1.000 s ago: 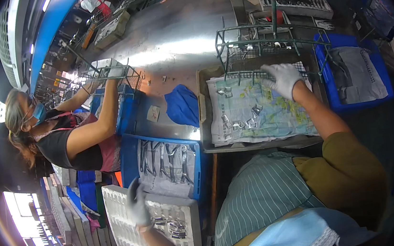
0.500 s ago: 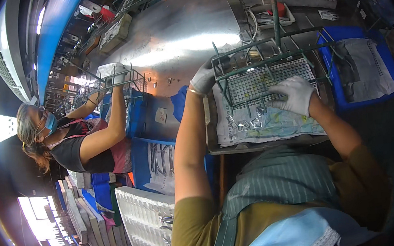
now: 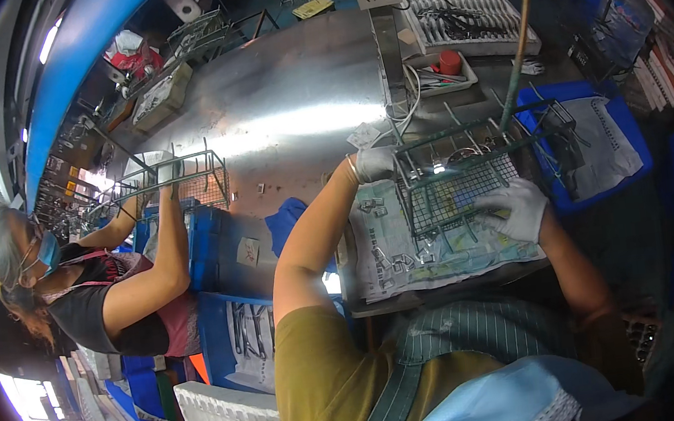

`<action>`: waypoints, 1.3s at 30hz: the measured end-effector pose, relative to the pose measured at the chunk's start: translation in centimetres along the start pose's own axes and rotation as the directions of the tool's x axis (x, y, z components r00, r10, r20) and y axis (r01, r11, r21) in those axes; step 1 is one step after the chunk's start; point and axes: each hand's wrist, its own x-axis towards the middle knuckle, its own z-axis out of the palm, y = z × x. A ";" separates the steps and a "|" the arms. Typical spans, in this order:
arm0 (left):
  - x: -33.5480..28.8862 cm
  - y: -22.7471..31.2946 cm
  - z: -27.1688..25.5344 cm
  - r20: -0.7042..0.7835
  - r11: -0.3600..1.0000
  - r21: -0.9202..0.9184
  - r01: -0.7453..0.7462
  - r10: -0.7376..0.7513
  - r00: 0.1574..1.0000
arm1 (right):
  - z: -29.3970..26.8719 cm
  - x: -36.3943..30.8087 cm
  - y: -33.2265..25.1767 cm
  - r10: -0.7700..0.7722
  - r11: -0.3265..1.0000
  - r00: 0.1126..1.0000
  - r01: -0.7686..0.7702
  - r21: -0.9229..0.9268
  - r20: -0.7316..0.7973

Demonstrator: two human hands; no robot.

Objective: The person sorts metal parts by hand, arranging them into plastic trays and metal racks.

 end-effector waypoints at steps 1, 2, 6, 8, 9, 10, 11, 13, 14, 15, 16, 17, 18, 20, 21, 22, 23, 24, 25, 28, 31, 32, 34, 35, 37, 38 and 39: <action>0.3 0.1 0.1 0.021 1.000 -0.001 0.004 -0.004 1.000 | -0.1 -0.1 0.0 0.009 1.000 1.000 -0.009 -0.008 0.011; 0.6 0.2 0.3 0.009 0.999 -0.015 -0.046 0.046 0.999 | -0.1 -0.1 -0.1 0.011 1.000 1.000 -0.011 -0.014 0.021; 0.6 0.5 1.3 -0.016 0.983 -0.164 -0.086 0.084 0.996 | -0.2 0.0 -0.5 0.002 1.000 0.999 -0.003 -0.028 -0.036; 0.8 1.9 1.4 0.048 0.974 -0.227 0.024 -0.014 0.999 | -0.4 -0.3 -0.5 0.012 0.999 0.999 -0.015 -0.051 -0.047; 1.1 1.6 1.4 0.058 0.972 -0.235 0.026 -0.012 0.998 | -0.4 -0.4 -0.3 0.011 0.998 0.998 -0.014 -0.068 -0.054; 1.4 1.3 1.3 0.031 0.993 -0.113 -0.038 0.042 0.999 | -0.4 -0.4 -0.2 0.008 0.996 0.998 -0.013 -0.085 -0.063; 1.7 0.9 1.2 0.010 0.995 0.013 -0.099 0.099 0.995 | -0.4 -0.4 -0.1 0.019 0.996 0.998 -0.024 -0.085 -0.061; 2.2 0.2 1.5 -0.115 0.988 0.149 -0.029 0.047 0.992 | -0.3 -0.6 0.1 0.024 0.996 0.997 -0.030 -0.087 -0.068; 2.5 0.2 1.5 -0.312 0.988 -0.066 -0.140 0.113 0.943 | -0.3 -0.7 0.1 0.038 0.996 0.998 -0.043 -0.083 -0.059; 2.8 0.3 1.3 -0.508 0.927 -0.250 -0.281 0.121 0.853 | -0.4 -0.7 0.1 0.051 0.996 0.997 -0.055 -0.076 -0.052; 2.5 0.3 0.8 -0.574 0.950 -0.162 -0.266 0.128 0.809 | -0.3 -0.7 0.0 0.043 0.997 0.997 -0.047 -0.066 -0.064; 2.4 0.4 -0.1 -0.635 0.968 -0.069 -0.243 0.146 0.759 | -0.4 -0.6 -0.3 0.031 0.998 0.996 -0.036 -0.057 -0.081; 2.7 0.4 -0.6 -0.684 0.908 -0.308 -0.283 -0.004 0.730 | -0.5 -0.8 -0.6 0.052 0.996 0.997 -0.056 -0.071 -0.059; 2.8 -1.8 -1.6 -0.653 0.988 0.021 -0.152 0.129 0.746 | -0.4 -0.8 -0.9 0.061 0.996 0.996 -0.065 -0.064 -0.062; 2.8 -2.9 -2.0 -0.580 0.933 0.358 -0.025 0.243 0.778 | -0.4 -0.7 -1.0 0.067 0.996 0.996 -0.071 -0.060 -0.065; 2.9 -2.9 -1.2 -0.429 0.887 0.419 -0.193 0.381 0.819 | -0.5 -0.9 -0.9 0.070 0.995 0.995 -0.075 -0.064 -0.066; 3.5 -3.0 -0.4 -0.503 0.999 -0.040 0.024 -0.041 0.863 | -0.5 -1.0 -0.8 0.093 0.994 0.994 -0.096 -0.059 -0.058; 3.9 -3.5 0.1 -0.453 0.984 0.170 -0.060 0.132 0.882 | -0.6 -1.1 -0.7 0.114 0.992 0.992 -0.117 -0.055 -0.051; 4.0 -4.3 0.4 -0.372 0.918 0.369 -0.144 0.288 0.882 | -0.6 -1.1 -0.7 0.114 0.992 0.992 -0.116 -0.053 -0.050; 5.6 -5.4 1.9 -0.293 0.935 0.149 -0.321 0.352 0.889 | -0.5 -1.0 -0.9 0.104 0.993 0.993 -0.106 -0.042 -0.058; 7.0 -3.7 2.8 -0.222 0.968 0.035 -0.248 0.249 0.943 | -0.7 -1.0 -0.9 0.129 0.991 0.989 -0.132 -0.035 -0.070; 7.1 -5.2 2.9 -0.267 0.871 -0.374 -0.319 0.228 0.936 | -0.5 -0.7 -0.9 0.112 0.993 0.991 -0.115 -0.033 -0.070; 7.2 -5.3 3.7 -0.314 0.919 -0.265 -0.293 0.206 0.927 | -0.5 -1.1 -0.4 0.124 0.991 0.989 -0.128 -0.045 -0.074; 6.8 -4.3 4.2 -0.376 0.955 -0.148 -0.257 0.187 0.908 | -0.5 -1.1 -0.5 0.125 0.991 0.989 -0.128 -0.041 -0.077; 7.1 -6.2 3.7 -0.397 0.975 -0.130 -0.183 0.117 0.910 | -0.6 -0.9 -0.6 0.124 0.991 0.989 -0.128 -0.036 -0.080; 7.1 -6.9 3.7 -0.448 0.967 -0.113 -0.228 0.155 0.881 | -0.6 -0.8 -0.6 0.109 0.993 0.990 -0.112 -0.028 -0.086; 7.2 -7.6 3.7 -0.497 0.958 -0.094 -0.272 0.191 0.846 | -0.6 -0.7 -0.8 0.095 0.995 0.991 -0.097 -0.020 -0.091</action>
